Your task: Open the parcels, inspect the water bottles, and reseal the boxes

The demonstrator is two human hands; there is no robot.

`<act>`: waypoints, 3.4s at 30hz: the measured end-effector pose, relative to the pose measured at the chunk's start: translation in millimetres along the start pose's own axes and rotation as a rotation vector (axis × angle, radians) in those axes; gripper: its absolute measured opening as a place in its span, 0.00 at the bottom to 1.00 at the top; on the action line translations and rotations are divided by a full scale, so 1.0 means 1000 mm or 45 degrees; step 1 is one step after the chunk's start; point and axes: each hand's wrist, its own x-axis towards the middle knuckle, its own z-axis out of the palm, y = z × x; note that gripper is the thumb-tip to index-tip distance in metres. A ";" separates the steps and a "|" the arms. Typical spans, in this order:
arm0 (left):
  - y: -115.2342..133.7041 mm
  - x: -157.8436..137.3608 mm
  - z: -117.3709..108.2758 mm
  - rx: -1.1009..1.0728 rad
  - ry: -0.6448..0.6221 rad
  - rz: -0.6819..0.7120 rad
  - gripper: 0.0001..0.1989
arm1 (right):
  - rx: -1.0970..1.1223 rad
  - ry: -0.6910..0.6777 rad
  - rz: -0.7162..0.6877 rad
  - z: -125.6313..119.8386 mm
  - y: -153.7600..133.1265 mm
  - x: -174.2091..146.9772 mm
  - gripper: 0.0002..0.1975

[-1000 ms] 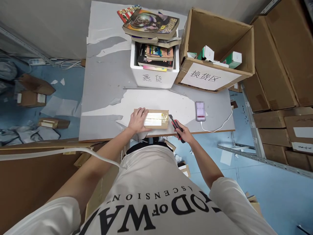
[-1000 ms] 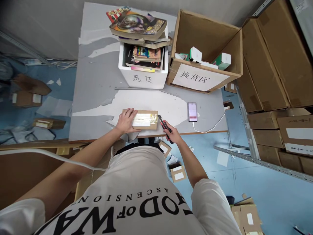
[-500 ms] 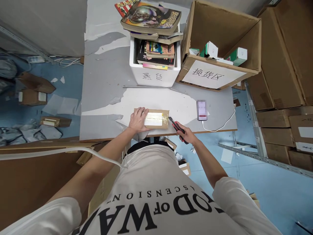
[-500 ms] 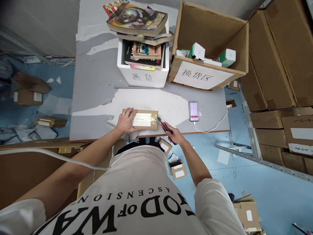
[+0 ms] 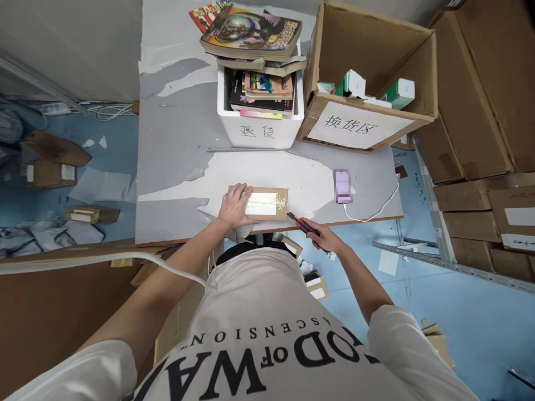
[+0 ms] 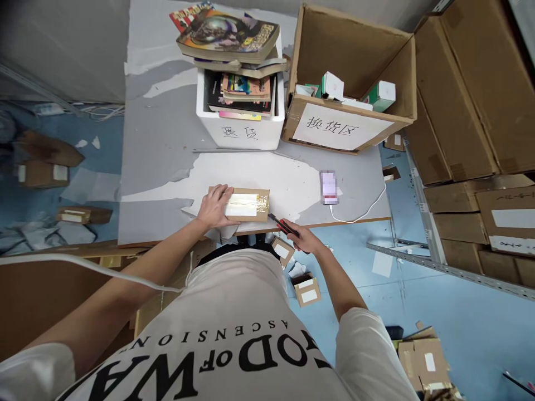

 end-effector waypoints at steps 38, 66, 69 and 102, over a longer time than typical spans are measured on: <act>0.010 -0.049 0.049 -1.737 0.382 -0.895 0.24 | 0.507 0.478 -0.269 0.017 -0.118 0.211 0.10; -0.061 0.122 -0.016 -0.922 0.192 -0.422 0.14 | 1.420 0.612 -0.132 0.135 -0.015 0.071 0.22; -0.068 0.101 -0.027 -0.847 0.250 -0.458 0.09 | 1.284 0.660 -0.136 0.102 -0.021 0.075 0.20; -0.015 0.037 -0.017 0.121 -0.119 0.051 0.64 | 0.147 0.425 -0.162 0.029 -0.042 0.079 0.36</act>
